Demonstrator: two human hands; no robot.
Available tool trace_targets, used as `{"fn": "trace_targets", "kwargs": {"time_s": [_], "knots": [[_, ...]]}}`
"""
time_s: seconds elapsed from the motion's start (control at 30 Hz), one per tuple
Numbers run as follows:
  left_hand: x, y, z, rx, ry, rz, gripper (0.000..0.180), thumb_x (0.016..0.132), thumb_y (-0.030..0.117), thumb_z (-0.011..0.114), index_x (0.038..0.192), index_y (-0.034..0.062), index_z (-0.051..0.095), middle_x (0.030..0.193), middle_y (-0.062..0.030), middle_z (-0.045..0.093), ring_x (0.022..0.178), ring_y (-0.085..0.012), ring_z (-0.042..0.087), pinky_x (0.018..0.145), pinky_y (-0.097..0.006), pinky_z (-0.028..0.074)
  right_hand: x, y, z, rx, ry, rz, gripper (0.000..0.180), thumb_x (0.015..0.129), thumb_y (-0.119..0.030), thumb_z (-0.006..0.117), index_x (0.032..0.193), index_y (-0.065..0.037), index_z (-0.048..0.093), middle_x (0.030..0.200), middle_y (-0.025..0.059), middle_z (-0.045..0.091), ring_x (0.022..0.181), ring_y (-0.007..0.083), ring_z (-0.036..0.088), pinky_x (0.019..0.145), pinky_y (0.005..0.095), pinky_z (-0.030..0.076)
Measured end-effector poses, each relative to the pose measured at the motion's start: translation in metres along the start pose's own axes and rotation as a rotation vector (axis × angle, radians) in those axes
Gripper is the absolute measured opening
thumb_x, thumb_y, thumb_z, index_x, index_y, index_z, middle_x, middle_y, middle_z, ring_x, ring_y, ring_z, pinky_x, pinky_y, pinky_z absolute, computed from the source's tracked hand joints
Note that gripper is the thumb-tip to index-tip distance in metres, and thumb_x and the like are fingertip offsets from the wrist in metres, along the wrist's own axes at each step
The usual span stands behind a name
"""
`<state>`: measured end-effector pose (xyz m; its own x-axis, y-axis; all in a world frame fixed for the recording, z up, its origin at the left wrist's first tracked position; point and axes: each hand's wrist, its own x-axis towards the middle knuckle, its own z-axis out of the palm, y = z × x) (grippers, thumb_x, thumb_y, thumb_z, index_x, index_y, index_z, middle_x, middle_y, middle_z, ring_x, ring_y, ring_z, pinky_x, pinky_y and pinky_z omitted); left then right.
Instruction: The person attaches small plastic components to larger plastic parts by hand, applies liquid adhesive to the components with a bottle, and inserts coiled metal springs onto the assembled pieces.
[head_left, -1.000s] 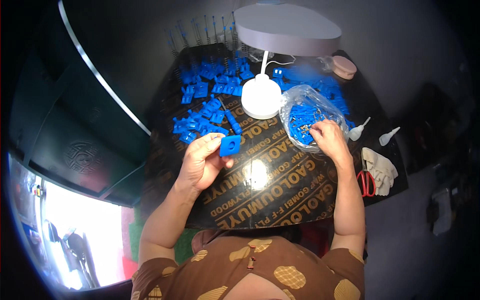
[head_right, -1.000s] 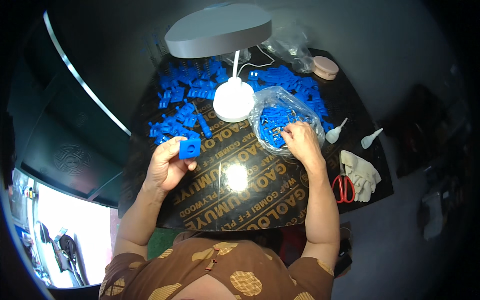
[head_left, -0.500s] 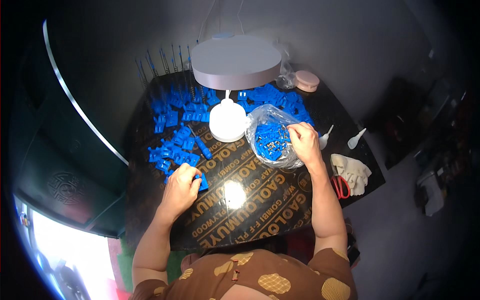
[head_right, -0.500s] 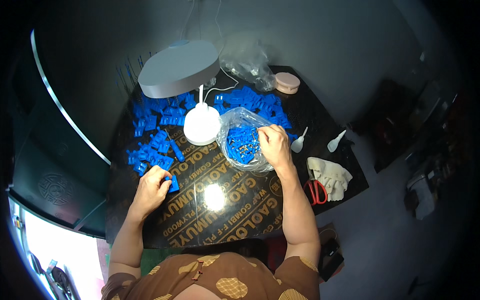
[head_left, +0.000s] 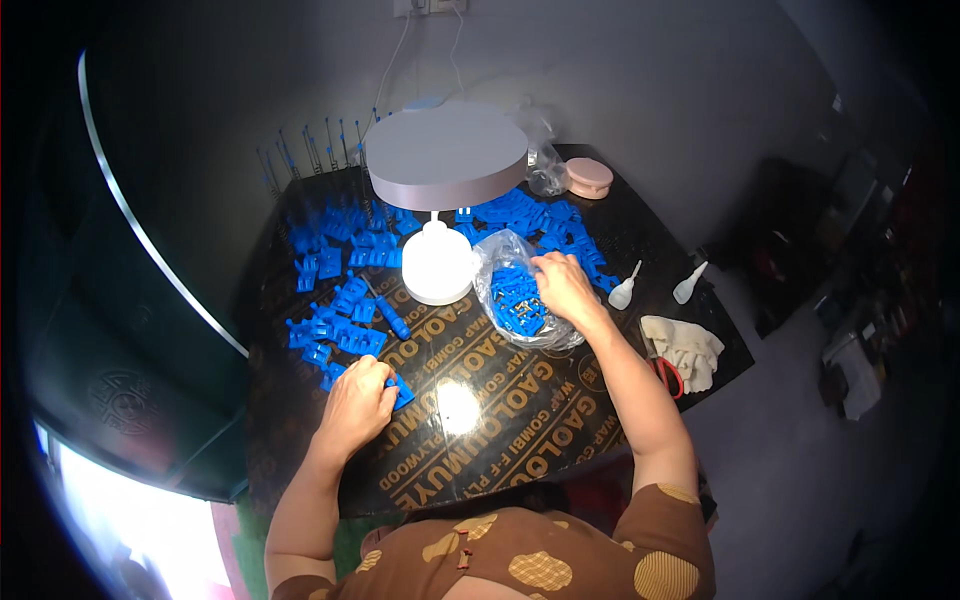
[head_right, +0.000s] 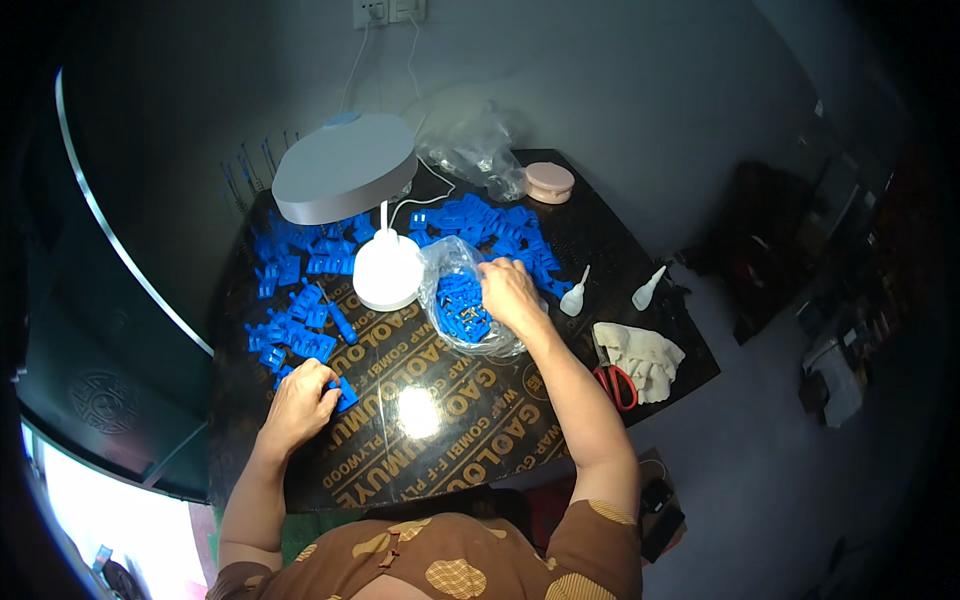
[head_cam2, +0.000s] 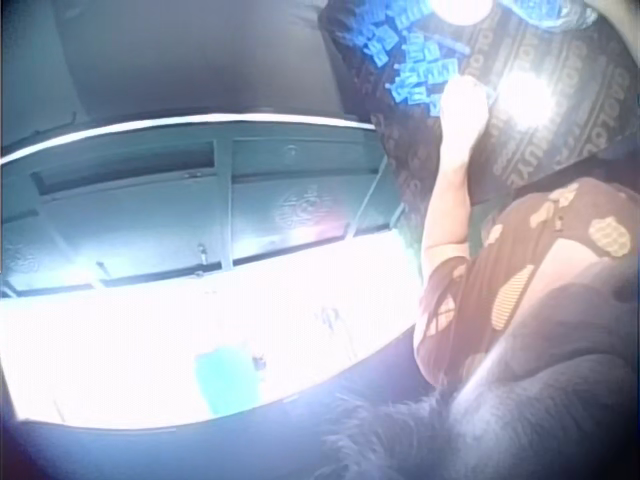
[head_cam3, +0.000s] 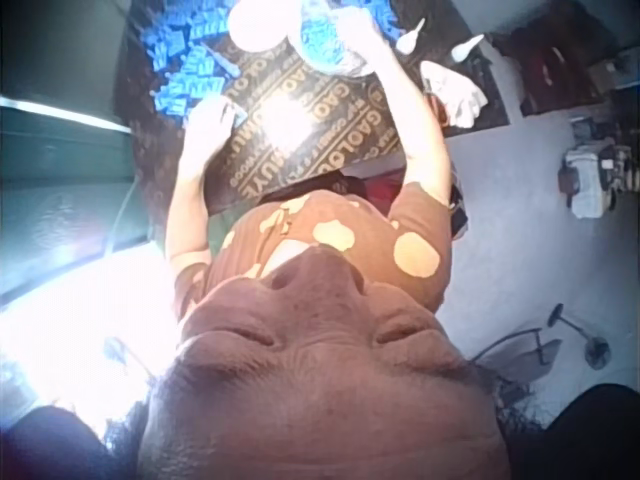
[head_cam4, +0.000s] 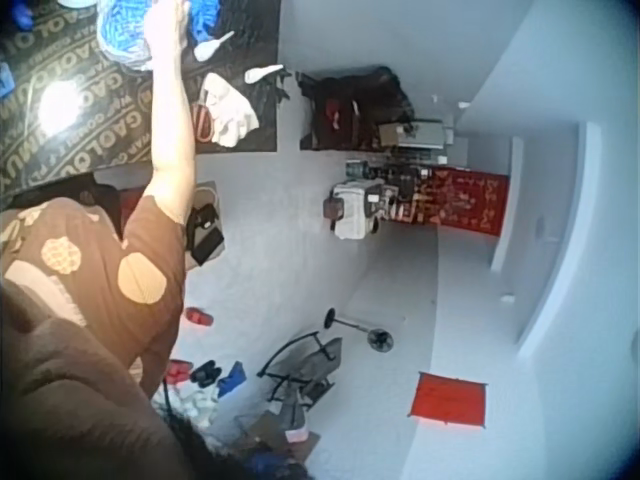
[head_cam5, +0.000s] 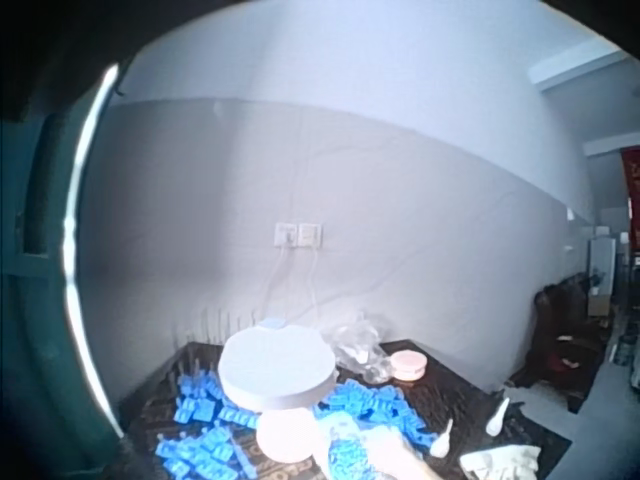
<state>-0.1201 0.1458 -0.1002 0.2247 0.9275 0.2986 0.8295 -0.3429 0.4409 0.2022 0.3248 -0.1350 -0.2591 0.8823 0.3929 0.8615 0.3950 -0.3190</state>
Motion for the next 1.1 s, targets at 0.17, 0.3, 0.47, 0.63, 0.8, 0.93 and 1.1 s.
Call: {"fn": "trace_targets", "kwargs": {"time_s": [0.17,0.3,0.47,0.63,0.8,0.93,1.1], "knots": [[0.001,-0.001,-0.001,-0.004,-0.034,-0.018,0.015,0.075,0.008,0.068,0.085,0.0002,0.062,0.086,-0.0152,0.060,0.083,-0.0325,0.059,0.073,-0.040,0.047,-0.003,-0.020,-0.022,-0.072,0.111,-0.060,0.030,0.082,-0.007,0.052,0.108,0.003,0.064,0.108,0.0206,0.062,0.098,0.0369,0.056,0.092,0.0427,0.043],[0.002,0.004,-0.006,-0.019,-0.022,-0.027,0.024,0.073,0.012,0.072,0.091,0.0001,0.061,0.089,-0.0149,0.061,0.083,-0.0316,0.060,0.072,-0.039,0.048,-0.002,-0.021,-0.084,0.076,0.350,-0.124,0.023,0.084,-0.007,0.053,0.101,-0.001,0.066,0.098,0.0180,0.065,0.089,0.0335,0.061,0.084,0.0412,0.048],[0.004,0.012,-0.011,-0.071,-0.069,-0.093,0.031,0.075,0.020,0.074,0.094,-0.0012,0.061,0.090,-0.0172,0.061,0.085,-0.0336,0.060,0.075,-0.041,0.048,-0.003,0.025,-0.137,0.147,0.546,0.216,0.019,0.085,-0.016,0.059,0.088,0.001,0.067,0.076,0.0175,0.066,0.071,0.0322,0.065,0.066,0.0377,0.050],[0.004,0.009,-0.008,-0.096,-0.017,-0.115,0.037,0.079,0.032,0.073,0.092,-0.0012,0.062,0.088,-0.0164,0.062,0.080,-0.0327,0.061,0.070,-0.040,0.049,-0.004,0.081,-0.137,0.107,0.248,0.455,0.017,0.079,-0.015,0.062,0.078,0.001,0.068,0.067,0.0116,0.067,0.066,0.0214,0.066,0.065,0.0340,0.049],[0.007,0.011,-0.007,-0.140,0.038,-0.135,0.032,0.084,0.031,0.067,0.088,-0.0010,0.063,0.085,-0.0161,0.062,0.076,-0.0325,0.061,0.067,-0.040,0.048,0.003,0.132,-0.104,0.171,0.027,0.460,0.016,0.075,-0.014,0.065,0.079,0.001,0.070,0.070,0.0126,0.068,0.070,0.0235,0.067,0.069,0.0347,0.051],[0.006,0.012,-0.009,-0.150,0.107,-0.121,0.026,0.089,0.026,0.060,0.089,0.0000,0.064,0.081,-0.0160,0.061,0.074,-0.0327,0.061,0.067,-0.040,0.047,0.015,0.126,-0.092,0.021,-0.136,0.525,0.023,0.073,-0.019,0.071,0.087,0.000,0.071,0.087,0.0186,0.070,0.087,0.0317,0.068,0.078,0.0392,0.051],[0.007,0.008,-0.009,-0.178,0.232,-0.061,0.022,0.092,0.019,0.054,0.087,0.0001,0.063,0.076,-0.0158,0.059,0.071,-0.0333,0.059,0.064,-0.039,0.046,0.024,0.114,-0.084,-0.226,-0.238,0.616,0.031,0.076,-0.025,0.071,0.097,-0.001,0.070,0.106,0.0212,0.066,0.102,0.0364,0.063,0.086,0.0438,0.051]]}}
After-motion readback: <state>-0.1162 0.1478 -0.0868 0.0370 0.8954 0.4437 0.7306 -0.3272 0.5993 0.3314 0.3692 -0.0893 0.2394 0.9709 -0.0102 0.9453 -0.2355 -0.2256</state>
